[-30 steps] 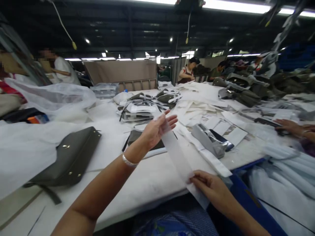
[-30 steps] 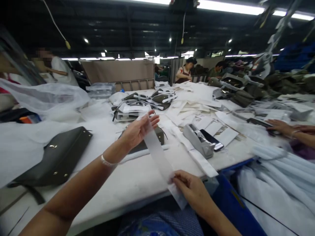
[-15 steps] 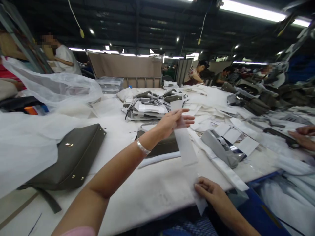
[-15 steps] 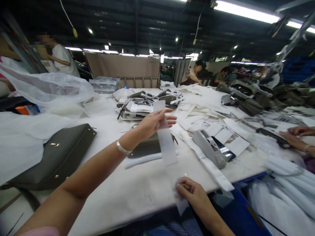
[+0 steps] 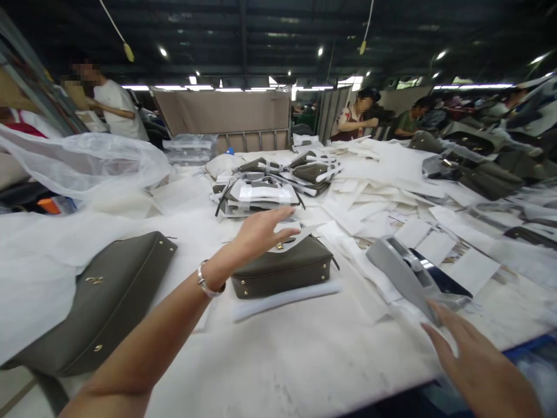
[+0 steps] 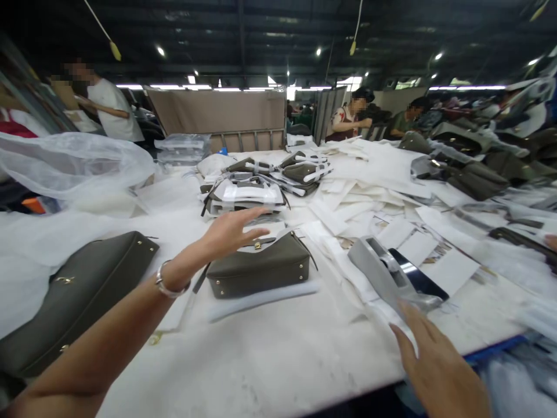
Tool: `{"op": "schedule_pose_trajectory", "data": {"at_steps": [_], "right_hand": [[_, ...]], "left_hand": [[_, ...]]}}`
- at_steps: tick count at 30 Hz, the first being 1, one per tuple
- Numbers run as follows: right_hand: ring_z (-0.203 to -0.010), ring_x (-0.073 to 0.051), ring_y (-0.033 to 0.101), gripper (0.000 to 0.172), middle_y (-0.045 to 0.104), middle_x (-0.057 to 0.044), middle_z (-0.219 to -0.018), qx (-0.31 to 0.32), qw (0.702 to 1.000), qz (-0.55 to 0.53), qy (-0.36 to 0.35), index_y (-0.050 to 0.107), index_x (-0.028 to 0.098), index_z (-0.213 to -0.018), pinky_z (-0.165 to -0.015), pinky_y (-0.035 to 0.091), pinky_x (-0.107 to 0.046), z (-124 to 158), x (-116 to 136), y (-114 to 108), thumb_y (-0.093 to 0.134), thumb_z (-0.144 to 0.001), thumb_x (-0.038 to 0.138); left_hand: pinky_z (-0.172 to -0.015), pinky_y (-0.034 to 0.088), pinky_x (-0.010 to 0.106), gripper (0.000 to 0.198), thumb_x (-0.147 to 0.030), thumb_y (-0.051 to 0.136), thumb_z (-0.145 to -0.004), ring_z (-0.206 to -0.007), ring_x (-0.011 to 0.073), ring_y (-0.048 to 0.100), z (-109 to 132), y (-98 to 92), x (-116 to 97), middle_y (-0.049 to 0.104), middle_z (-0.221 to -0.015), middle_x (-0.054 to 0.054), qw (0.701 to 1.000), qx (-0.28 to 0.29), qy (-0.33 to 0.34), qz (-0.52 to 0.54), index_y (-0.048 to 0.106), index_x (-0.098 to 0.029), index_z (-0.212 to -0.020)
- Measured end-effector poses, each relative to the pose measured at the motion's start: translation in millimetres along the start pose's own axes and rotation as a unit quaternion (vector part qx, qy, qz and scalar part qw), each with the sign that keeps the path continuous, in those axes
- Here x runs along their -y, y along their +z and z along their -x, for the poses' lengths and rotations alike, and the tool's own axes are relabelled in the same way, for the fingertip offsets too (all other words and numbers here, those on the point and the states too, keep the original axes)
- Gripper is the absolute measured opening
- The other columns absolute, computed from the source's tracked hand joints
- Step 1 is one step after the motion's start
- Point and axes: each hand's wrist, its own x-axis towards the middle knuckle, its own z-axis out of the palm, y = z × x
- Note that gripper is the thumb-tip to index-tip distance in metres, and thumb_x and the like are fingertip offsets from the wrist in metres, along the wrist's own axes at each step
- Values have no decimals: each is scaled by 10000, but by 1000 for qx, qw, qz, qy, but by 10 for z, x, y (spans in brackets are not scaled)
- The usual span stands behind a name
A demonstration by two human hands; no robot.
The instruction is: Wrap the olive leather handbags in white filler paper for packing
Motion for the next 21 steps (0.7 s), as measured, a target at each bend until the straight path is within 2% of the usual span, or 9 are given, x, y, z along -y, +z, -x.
{"op": "schedule_pose_trajectory", "data": {"at_steps": [1, 2, 4, 6, 9, 12, 15, 17, 21], "right_hand": [[-1140, -351, 646, 464, 668, -68, -1288, -11, 999, 9, -47, 605, 367, -1315, -1000, 523, -486, -94, 164, 0, 609, -852, 388], [-1157, -342, 638, 511, 637, -57, -1338, -15, 993, 13, -116, 540, 359, -1388, -1045, 495, -492, -215, 374, 21, 596, -881, 366], [-1235, -302, 590, 521, 602, -54, -1381, 16, 970, -32, -239, 479, 321, -1442, -1090, 466, -470, -519, 861, 122, 565, -928, 302], [-1332, -294, 502, 490, 556, -81, -1433, 59, 934, -63, -346, 502, 272, -1422, -1113, 439, -478, -844, 1312, 269, 569, -937, 265], [-1164, -259, 615, 307, 673, -103, -1239, 98, 913, -95, -384, 623, 232, -1252, -1000, 517, -433, -1166, 1683, 478, 553, -954, 244], [-919, -197, 676, 190, 715, -69, -1009, 165, 911, -101, -363, 666, 224, -1068, -836, 557, -331, -1116, 1641, 654, 497, -991, 262], [-945, -212, 682, 188, 716, -80, -1040, 196, 909, -91, -356, 652, 201, -1097, -826, 566, -339, -804, 1387, 864, 516, -968, 209], [-1056, -252, 664, 282, 699, -104, -1151, 170, 916, -67, -357, 628, 197, -1188, -893, 562, -398, -606, 1242, 1020, 553, -921, 146], [-1107, -302, 627, 376, 668, -132, -1192, 132, 932, 7, -337, 606, 203, -1233, -906, 546, -467, -466, 1189, 1233, 574, -874, 97]], "left_hand": [[-1053, 422, 387, 664, -567, 638, -875, -1286, 320, 544, 110, -30, 78, 545, -1448, 79, 999, 24, -11, -37, 481, -258, -1442], [-1052, 424, 392, 766, -600, 672, -831, -1294, 327, 537, 203, -29, 137, 519, -1471, 88, 996, 57, -17, -65, 432, -259, -1474], [-1087, 390, 412, 927, -629, 736, -752, -1325, 331, 505, 336, 48, 208, 479, -1500, 115, 988, 118, -10, -100, 363, -244, -1508], [-1130, 340, 435, 984, -616, 773, -714, -1353, 316, 478, 415, 166, 231, 469, -1505, 130, 981, 150, 9, -125, 340, -236, -1513], [-1145, 324, 464, 944, -506, 820, -719, -1365, 305, 464, 525, 288, 191, 482, -1489, 151, 978, 141, 14, -156, 362, -222, -1494], [-1158, 306, 480, 717, -330, 766, -826, -1392, 306, 425, 778, 365, 66, 465, -1496, 171, 985, 56, 6, -165, 432, -188, -1444], [-1071, 436, 388, 307, -259, 577, -964, -1212, 227, 595, 1207, 562, -62, 651, -1299, 89, 991, -63, 33, -109, 589, -227, -1270], [-920, 542, 364, 193, -275, 538, -983, -1015, 213, 683, 1497, 778, -92, 726, -1125, 49, 995, -62, 27, -77, 651, -251, -1137], [-878, 589, 430, 276, -265, 639, -919, -1046, 276, 690, 1814, 1156, -33, 710, -1187, 97, 995, -56, -28, -75, 645, -213, -1190]]}}
